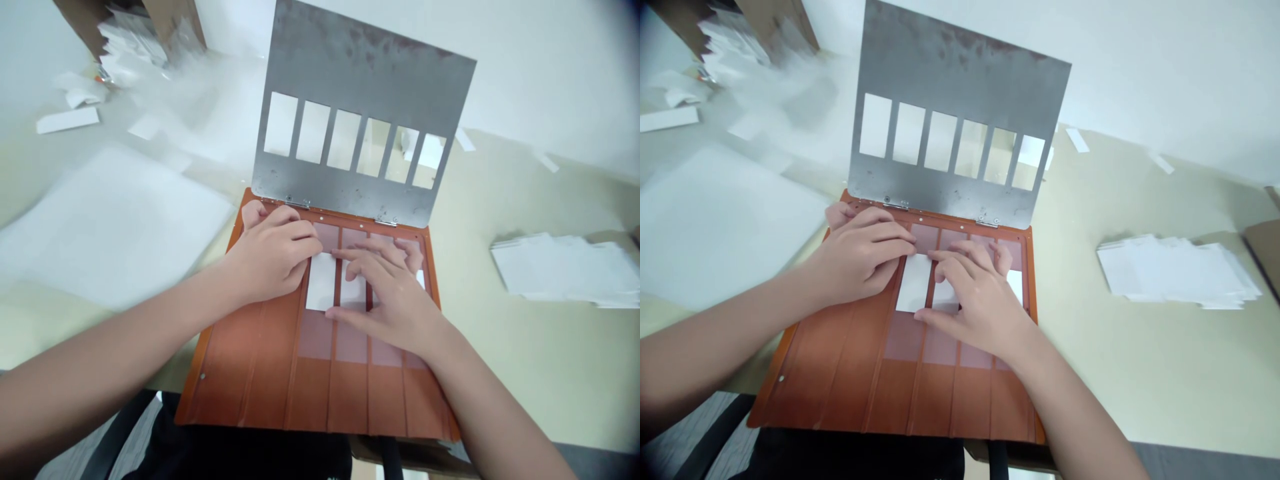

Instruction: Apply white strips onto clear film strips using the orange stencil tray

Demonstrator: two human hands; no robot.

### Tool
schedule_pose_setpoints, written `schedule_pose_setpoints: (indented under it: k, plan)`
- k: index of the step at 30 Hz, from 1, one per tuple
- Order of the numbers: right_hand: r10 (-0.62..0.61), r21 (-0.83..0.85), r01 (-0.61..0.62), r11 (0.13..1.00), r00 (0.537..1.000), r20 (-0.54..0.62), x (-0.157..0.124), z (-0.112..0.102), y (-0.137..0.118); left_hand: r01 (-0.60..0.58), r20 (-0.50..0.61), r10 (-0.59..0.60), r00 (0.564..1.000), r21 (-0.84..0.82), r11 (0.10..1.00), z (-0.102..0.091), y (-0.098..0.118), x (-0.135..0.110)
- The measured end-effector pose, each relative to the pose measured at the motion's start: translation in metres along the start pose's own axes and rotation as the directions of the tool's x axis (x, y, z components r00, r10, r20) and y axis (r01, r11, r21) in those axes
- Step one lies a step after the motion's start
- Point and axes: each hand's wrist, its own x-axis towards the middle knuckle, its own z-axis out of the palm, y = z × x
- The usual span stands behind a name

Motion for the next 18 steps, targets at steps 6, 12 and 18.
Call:
schedule_pose_setpoints:
  k: [6,12,18]
  plan:
    - [-0.001,-0.026,0.001,1.0,1.0,0.01,0.0,-0.0005,-0.0006,0.052,0.031,-0.05,0.998,-0.078,0.996,0.0,0.0017,0.0008]
    - [-0.008,-0.04,0.008,0.999,1.0,0.003,0.0001,-0.0011,-0.0013,0.077,0.05,-0.071,0.996,-0.131,0.988,-0.0008,0.0032,0.0018]
    - [-0.018,-0.024,0.018,1.0,1.0,-0.007,-0.0005,-0.0007,-0.0009,0.043,0.013,-0.043,0.999,-0.07,0.997,-0.0023,0.0051,0.0022]
